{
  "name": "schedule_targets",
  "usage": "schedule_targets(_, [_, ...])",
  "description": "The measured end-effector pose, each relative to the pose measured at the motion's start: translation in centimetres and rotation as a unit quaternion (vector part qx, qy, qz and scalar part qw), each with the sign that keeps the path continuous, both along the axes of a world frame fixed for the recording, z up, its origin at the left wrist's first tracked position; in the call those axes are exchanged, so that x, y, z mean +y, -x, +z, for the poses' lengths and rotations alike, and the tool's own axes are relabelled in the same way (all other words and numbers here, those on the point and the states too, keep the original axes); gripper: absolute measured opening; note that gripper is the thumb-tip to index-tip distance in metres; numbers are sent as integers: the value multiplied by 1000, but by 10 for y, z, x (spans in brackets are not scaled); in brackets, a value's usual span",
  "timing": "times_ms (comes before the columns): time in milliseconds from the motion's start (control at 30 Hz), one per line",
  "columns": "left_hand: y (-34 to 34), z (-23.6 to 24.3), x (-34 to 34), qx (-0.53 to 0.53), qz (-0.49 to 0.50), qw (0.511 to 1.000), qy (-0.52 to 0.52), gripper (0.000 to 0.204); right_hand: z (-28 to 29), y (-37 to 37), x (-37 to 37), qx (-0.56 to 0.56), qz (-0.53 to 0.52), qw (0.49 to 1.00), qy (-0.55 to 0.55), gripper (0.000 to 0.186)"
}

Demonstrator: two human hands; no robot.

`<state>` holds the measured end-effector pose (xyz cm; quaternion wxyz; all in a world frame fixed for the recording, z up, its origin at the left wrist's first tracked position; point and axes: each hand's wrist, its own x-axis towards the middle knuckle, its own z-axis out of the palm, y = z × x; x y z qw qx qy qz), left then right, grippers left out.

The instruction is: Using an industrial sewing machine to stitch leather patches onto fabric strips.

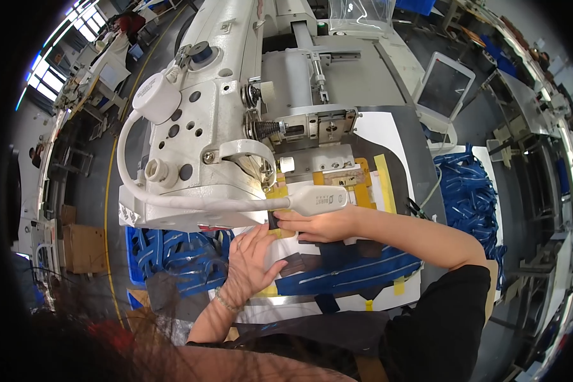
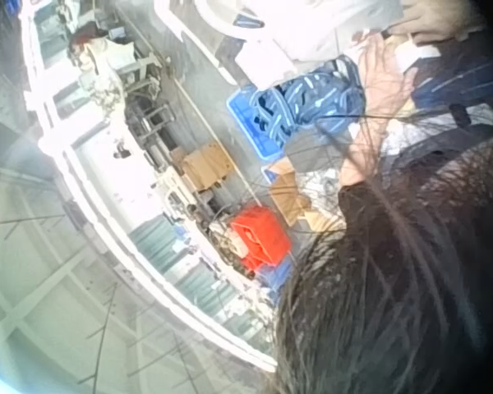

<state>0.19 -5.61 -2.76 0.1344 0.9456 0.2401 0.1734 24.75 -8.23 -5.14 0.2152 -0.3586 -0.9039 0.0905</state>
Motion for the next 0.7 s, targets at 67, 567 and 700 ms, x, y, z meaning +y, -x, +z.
schedule_targets(67, [2,1,1,-2,9,1000,5,50,2,3,3,-3,3,1000,-1,34])
schedule_targets(567, [10,4,8,146,30,981,126,58,48,-68,-40,-3,-281,960,-17,44])
schedule_targets(700, [4,-3,6,120,35,989,73,57,55,-204,-132,47,-601,776,-182,20])
